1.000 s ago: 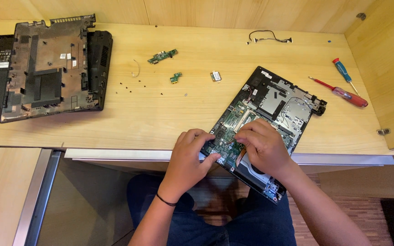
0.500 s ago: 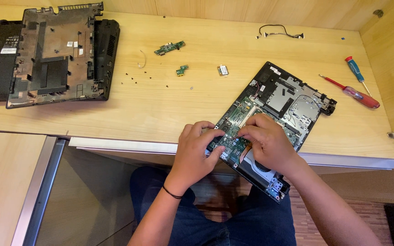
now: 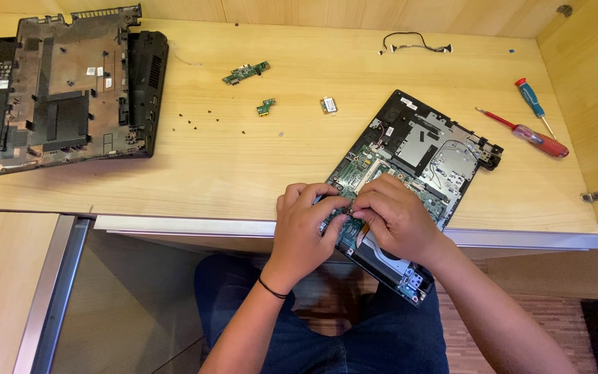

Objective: Reconnecting internal components and circuit boards inside a laptop during a repair process.

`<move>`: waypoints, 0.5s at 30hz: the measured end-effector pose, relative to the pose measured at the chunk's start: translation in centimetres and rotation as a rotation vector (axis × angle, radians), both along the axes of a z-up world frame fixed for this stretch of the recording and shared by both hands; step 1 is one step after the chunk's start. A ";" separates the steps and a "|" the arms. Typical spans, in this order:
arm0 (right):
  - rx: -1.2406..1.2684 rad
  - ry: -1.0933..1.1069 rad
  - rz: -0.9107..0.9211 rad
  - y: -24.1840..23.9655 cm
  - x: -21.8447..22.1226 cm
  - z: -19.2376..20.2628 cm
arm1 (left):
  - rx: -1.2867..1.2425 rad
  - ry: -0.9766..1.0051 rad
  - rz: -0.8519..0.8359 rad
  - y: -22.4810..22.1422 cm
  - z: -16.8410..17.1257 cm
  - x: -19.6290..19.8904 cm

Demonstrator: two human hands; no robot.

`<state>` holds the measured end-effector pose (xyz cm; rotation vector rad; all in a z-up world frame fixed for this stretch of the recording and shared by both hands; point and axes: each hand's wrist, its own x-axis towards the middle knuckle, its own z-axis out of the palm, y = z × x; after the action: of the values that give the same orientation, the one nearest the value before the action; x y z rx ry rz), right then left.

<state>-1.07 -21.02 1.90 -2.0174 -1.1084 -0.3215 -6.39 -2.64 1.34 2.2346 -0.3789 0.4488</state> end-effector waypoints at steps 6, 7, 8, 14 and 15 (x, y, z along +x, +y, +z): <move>0.030 0.044 0.005 -0.2 0.0 0.1 | -0.009 -0.029 -0.003 0.0 -0.5 0.2; 0.030 0.043 0.004 -0.1 -0.1 0.3 | -0.009 -0.029 -0.004 0.1 -0.6 0.1; 0.027 0.037 0.020 0.0 -0.2 0.5 | -0.063 -0.042 -0.017 0.2 -0.7 0.0; -0.006 -0.006 0.080 0.6 -0.6 1.8 | -0.218 -0.044 -0.052 0.8 -1.4 0.0; -0.016 -0.015 0.084 0.5 -0.6 1.8 | -0.246 -0.038 -0.058 0.9 -1.3 -0.1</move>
<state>-1.70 -20.47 3.67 -1.9790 -1.2044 -0.2863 -6.49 -1.79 0.01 1.9745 -0.3864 0.4810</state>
